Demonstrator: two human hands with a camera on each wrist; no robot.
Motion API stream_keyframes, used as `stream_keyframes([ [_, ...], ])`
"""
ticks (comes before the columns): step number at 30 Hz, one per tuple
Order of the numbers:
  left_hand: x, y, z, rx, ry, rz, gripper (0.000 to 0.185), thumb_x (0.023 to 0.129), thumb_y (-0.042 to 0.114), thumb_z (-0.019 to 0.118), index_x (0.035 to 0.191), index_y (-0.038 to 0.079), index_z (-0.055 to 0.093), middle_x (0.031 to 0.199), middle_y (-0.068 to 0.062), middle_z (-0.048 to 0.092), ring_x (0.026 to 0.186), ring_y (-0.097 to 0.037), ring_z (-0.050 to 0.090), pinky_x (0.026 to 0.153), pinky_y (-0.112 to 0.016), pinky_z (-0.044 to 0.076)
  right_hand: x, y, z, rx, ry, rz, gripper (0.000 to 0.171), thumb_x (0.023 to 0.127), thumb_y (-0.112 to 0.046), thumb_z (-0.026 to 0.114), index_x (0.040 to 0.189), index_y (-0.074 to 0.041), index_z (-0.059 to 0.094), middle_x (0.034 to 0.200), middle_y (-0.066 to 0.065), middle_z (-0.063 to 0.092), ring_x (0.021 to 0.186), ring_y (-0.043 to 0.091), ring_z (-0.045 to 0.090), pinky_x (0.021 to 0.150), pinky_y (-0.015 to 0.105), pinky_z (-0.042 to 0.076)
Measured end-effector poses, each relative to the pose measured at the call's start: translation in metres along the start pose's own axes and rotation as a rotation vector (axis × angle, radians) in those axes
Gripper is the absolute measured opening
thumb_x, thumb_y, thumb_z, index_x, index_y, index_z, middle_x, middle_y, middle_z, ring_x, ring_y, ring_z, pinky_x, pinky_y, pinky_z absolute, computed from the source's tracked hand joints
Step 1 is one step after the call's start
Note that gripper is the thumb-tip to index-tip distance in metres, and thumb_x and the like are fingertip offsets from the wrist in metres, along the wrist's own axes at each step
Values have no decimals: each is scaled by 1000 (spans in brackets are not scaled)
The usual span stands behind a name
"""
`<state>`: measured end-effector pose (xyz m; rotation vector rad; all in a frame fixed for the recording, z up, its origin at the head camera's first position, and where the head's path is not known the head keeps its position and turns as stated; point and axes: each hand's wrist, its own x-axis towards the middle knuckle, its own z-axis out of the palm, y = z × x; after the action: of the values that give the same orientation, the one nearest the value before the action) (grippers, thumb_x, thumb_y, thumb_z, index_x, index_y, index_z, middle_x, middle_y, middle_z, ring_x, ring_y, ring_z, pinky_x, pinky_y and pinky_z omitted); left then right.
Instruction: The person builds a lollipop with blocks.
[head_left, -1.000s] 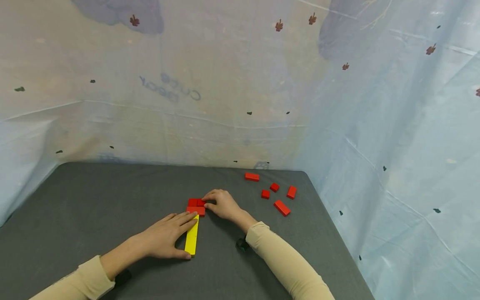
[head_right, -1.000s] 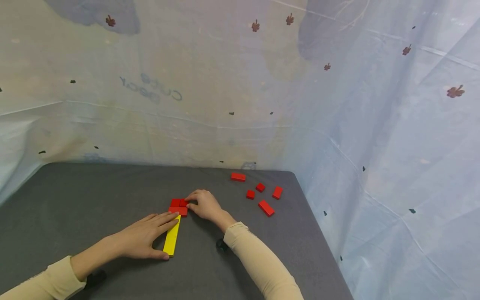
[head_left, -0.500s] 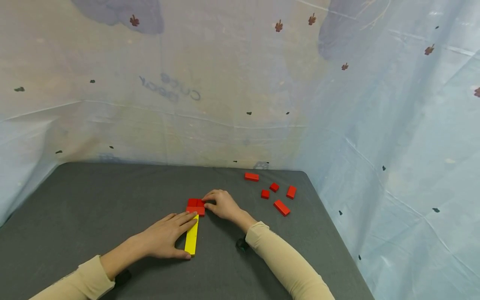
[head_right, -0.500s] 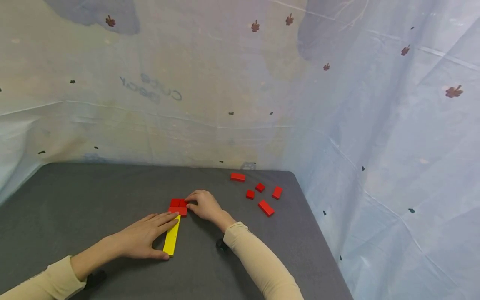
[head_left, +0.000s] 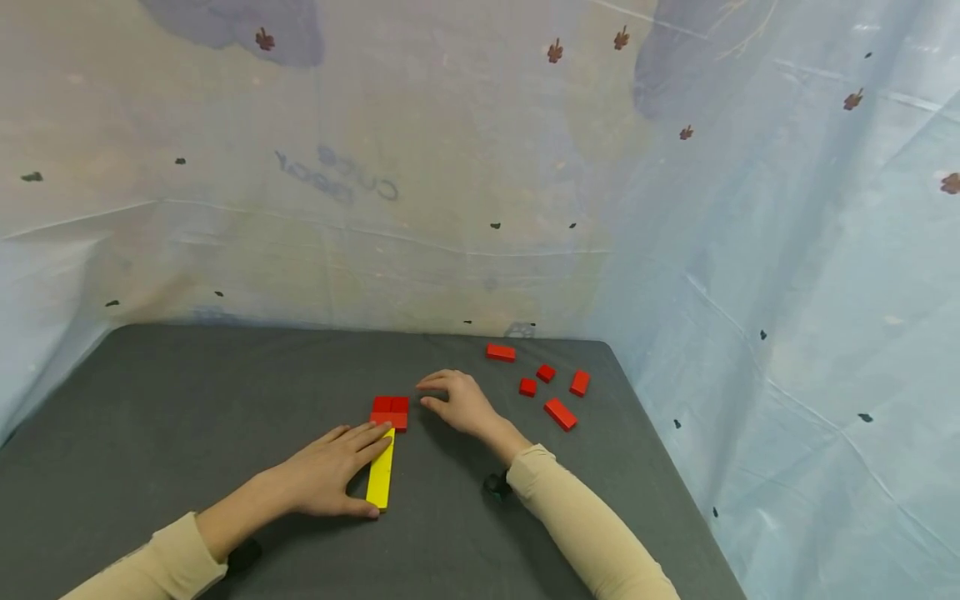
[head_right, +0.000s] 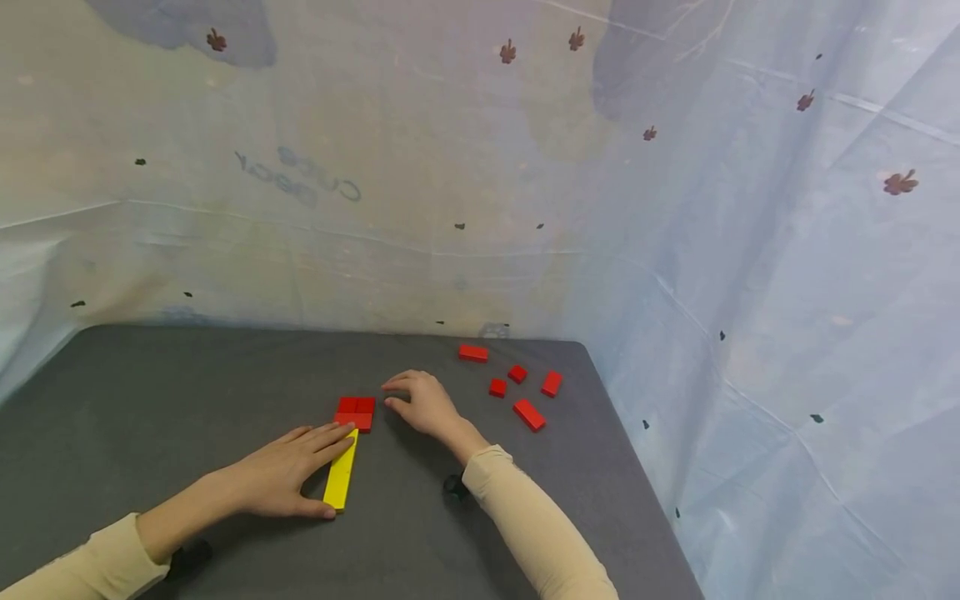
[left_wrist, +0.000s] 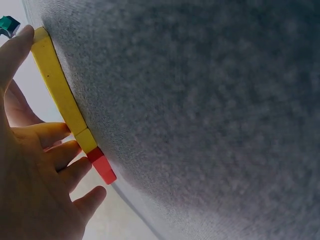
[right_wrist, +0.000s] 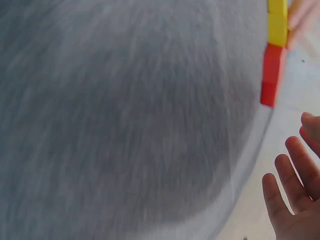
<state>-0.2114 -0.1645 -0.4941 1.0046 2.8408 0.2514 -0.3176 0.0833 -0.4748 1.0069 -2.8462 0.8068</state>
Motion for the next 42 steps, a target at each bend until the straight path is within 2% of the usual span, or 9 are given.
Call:
stream_keyframes([
  [7, -5, -1, 1, -4, 30, 16, 105, 72, 81, 51, 151, 16, 29, 158, -3, 18, 143, -27, 20, 110, -57, 21, -21, 20, -27, 18, 83, 15, 33, 91, -24, 65, 123, -18, 65, 125, -2, 60, 113, 17, 55, 89, 35, 50],
  [12, -7, -2, 2, -8, 47, 27, 104, 72, 82, 49, 151, 17, 27, 158, -1, 16, 144, -27, 18, 111, -56, 19, -42, 45, -46, -7, 141, 86, 33, 90, -23, 66, 123, -25, 64, 125, -5, 59, 106, 16, 58, 84, 34, 52],
  [15, -8, -3, 1, -13, 43, 20, 104, 73, 82, 48, 151, 17, 28, 158, 0, 16, 144, -26, 18, 112, -56, 18, -56, 63, -57, -14, 171, 128, 33, 90, -21, 67, 123, -24, 65, 124, -4, 60, 99, 18, 60, 79, 35, 52],
  [18, -8, -4, 0, -7, 33, 7, 103, 73, 83, 47, 151, 18, 29, 158, 0, 17, 144, -26, 18, 112, -56, 18, -71, 80, -67, -24, 188, 163, 33, 89, -21, 67, 122, -22, 66, 124, -3, 61, 98, 18, 61, 79, 37, 52],
  [20, -8, -5, -1, -5, 28, 1, 103, 73, 83, 47, 150, 18, 29, 158, 0, 17, 144, -25, 18, 112, -56, 18, -82, 92, -74, -25, 192, 183, 34, 90, -22, 67, 123, -19, 65, 125, -1, 61, 104, 19, 61, 82, 38, 53],
  [25, -7, -5, -3, -14, 11, -6, 103, 73, 83, 47, 150, 17, 30, 158, 0, 17, 144, -25, 17, 112, -56, 18, -106, 115, -88, -4, 148, 203, 40, 90, -18, 66, 129, -13, 60, 133, 4, 56, 112, 25, 59, 88, 44, 51],
  [30, -7, -4, -4, -24, -11, -10, 103, 73, 83, 47, 151, 18, 29, 158, 0, 17, 144, -26, 17, 112, -57, 17, -123, 128, -98, -46, 64, 156, 43, 90, -14, 66, 132, -11, 58, 135, 5, 54, 118, 29, 55, 93, 49, 47],
  [36, -8, -6, -4, -24, -12, -3, 103, 73, 83, 47, 151, 18, 28, 158, 0, 17, 144, -25, 18, 112, -56, 18, -132, 137, -105, -85, -42, 63, 47, 88, -9, 66, 134, -5, 54, 139, 13, 50, 127, 35, 46, 98, 55, 40],
  [42, -7, -7, -4, -12, -28, -4, 103, 72, 83, 46, 151, 19, 27, 158, 0, 16, 144, -25, 18, 112, -55, 17, -135, 143, -107, -113, -133, 57, 47, 89, -9, 65, 135, -8, 54, 144, 13, 45, 133, 37, 38, 103, 58, 33],
])
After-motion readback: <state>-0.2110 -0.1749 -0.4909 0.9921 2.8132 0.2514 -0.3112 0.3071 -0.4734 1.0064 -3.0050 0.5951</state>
